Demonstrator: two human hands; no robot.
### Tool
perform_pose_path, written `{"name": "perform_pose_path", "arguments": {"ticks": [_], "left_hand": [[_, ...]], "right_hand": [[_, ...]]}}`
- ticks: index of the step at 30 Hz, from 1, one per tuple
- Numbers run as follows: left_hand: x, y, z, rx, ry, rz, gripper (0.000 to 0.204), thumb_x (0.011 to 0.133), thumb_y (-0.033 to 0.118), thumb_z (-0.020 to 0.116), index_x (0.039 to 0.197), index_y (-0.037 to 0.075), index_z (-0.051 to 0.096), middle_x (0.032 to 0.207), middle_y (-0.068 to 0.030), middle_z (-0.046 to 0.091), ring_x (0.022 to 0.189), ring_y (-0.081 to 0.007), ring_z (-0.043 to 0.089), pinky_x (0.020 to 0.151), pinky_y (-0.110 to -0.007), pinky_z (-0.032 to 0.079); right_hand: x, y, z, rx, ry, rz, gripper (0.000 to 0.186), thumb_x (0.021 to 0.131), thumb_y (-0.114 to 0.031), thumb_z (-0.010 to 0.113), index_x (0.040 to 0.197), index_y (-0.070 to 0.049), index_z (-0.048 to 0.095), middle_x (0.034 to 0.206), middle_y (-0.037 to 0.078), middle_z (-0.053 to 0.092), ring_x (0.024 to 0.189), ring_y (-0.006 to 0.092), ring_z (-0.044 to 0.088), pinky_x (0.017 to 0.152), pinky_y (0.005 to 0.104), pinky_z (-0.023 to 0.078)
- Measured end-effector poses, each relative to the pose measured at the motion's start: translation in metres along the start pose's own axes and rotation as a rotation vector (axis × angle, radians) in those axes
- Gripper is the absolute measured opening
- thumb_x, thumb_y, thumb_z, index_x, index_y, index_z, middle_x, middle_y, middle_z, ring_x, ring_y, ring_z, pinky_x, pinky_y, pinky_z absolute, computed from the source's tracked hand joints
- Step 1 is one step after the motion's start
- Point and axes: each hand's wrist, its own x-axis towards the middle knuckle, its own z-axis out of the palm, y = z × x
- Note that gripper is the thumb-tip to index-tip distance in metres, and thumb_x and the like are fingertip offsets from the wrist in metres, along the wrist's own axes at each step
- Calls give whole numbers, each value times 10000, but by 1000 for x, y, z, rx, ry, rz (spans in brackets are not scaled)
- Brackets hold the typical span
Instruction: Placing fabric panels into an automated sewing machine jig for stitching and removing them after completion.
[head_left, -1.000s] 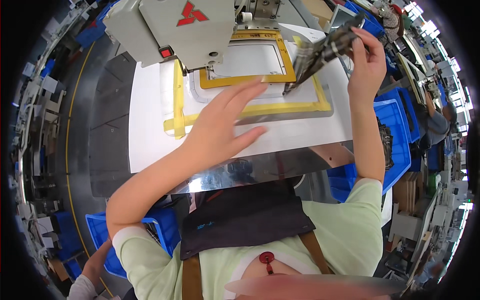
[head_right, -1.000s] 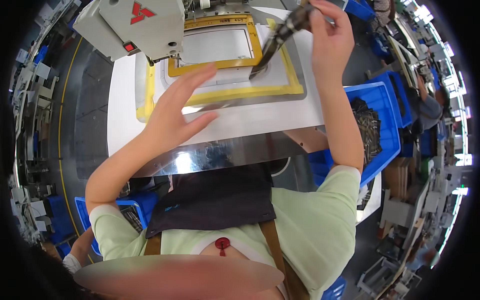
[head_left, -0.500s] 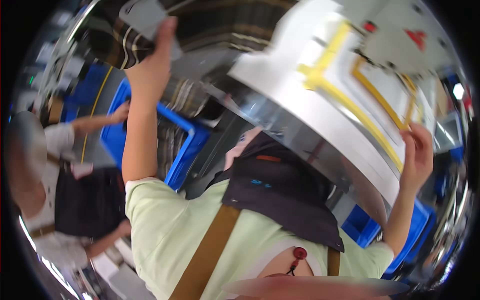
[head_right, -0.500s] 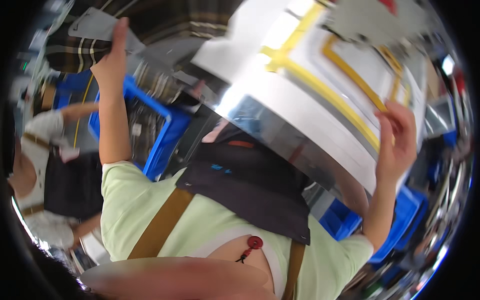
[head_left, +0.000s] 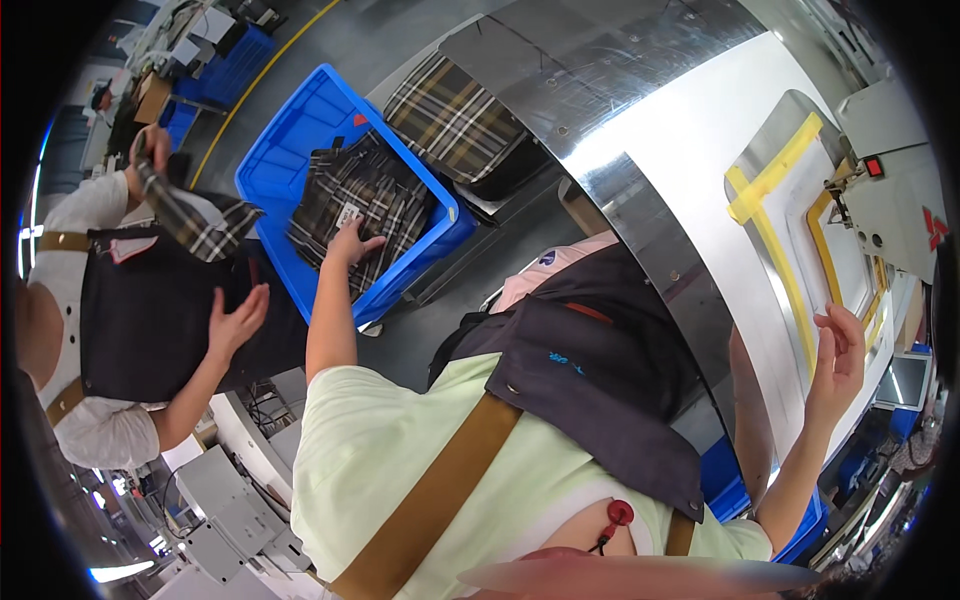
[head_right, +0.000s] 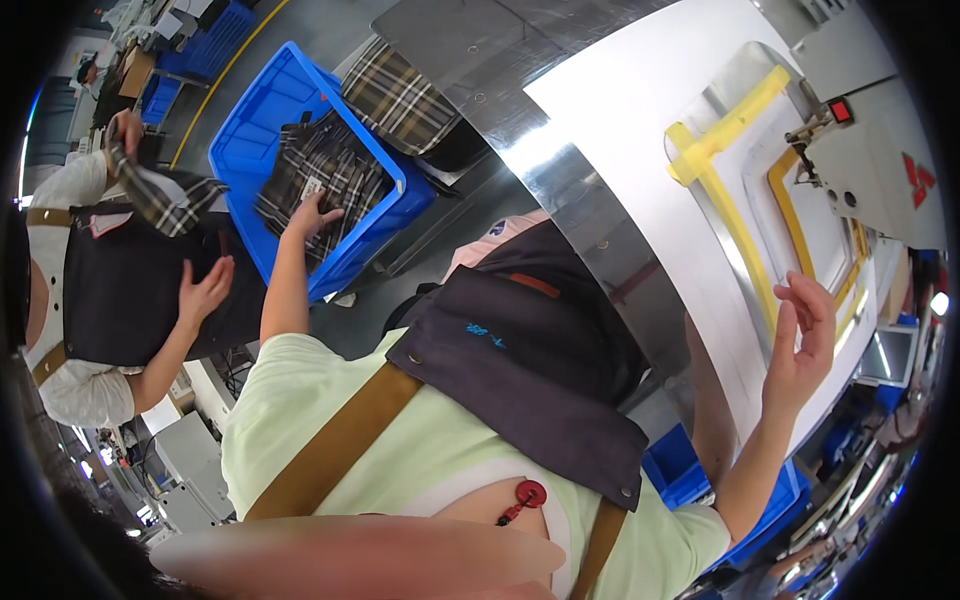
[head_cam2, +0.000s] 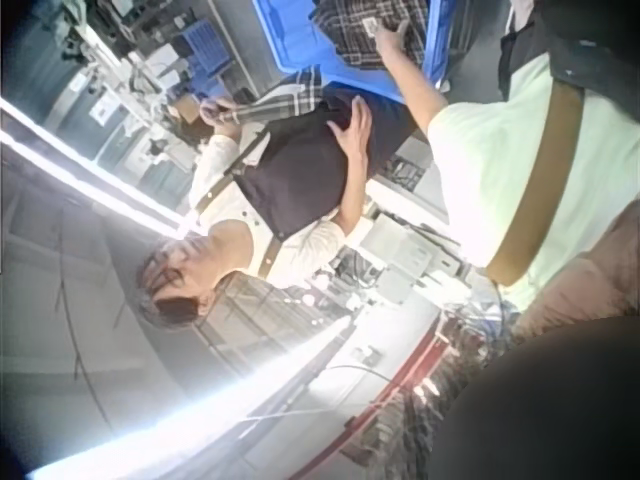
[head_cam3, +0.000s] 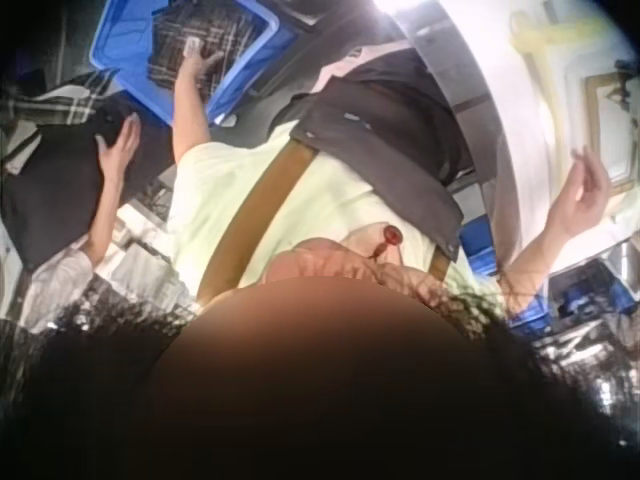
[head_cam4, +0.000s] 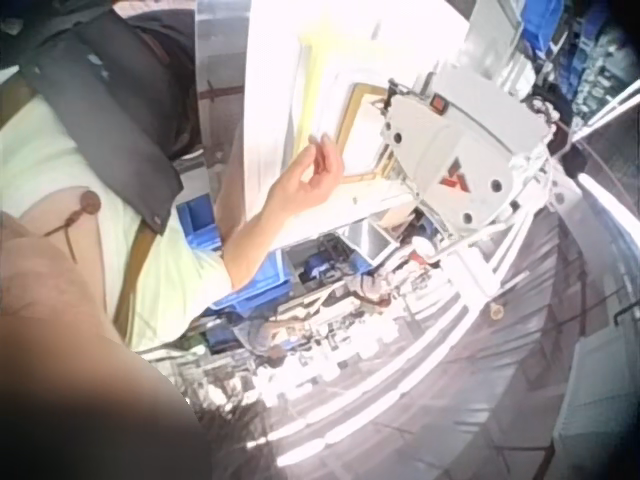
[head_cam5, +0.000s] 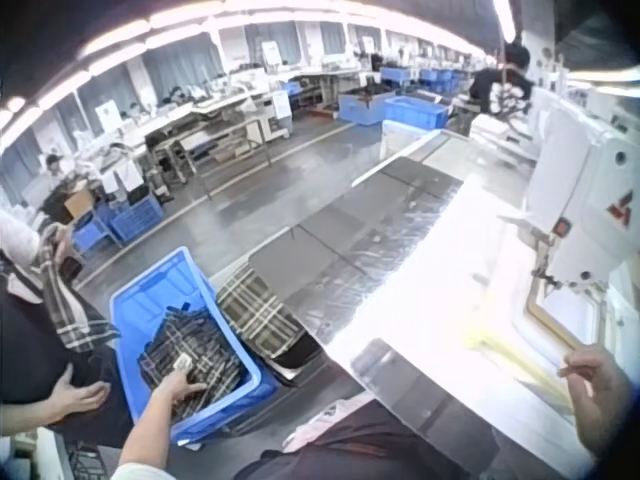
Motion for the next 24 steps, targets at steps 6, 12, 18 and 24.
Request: {"name": "perform_pose_path", "arguments": {"ticks": [6,12,18,24], "left_hand": [[10,12,-94,-344,584,-70,290,911,325,551,991,77,679,1010,-138,660,929,-326,624,795,-375,482],[-12,195,-221,-765,668,602,177,939,118,529,963,2,660,928,-105,672,865,-178,631,783,-260,464],[-50,368,-241,-525,259,1338,121,812,57,611,918,57,668,916,-105,654,853,-270,638,746,-329,503],[-80,481,-213,-462,83,1778,126,800,169,665,873,78,618,853,-63,599,805,-262,602,695,-349,496]], "right_hand": [[-15,16,-11,-49,-59,98,220,907,-83,565,1116,-26,601,1132,98,607,1022,181,592,920,301,448],[-31,13,-18,-265,-61,176,340,747,-81,712,1064,-8,614,1078,96,601,983,215,571,890,314,431],[-29,7,-9,-284,-105,246,378,721,-151,738,1059,-27,624,1026,109,561,991,263,572,862,334,460],[-37,30,-5,-250,-78,236,237,769,-144,706,989,-65,665,964,75,555,915,245,575,784,322,482]]}}
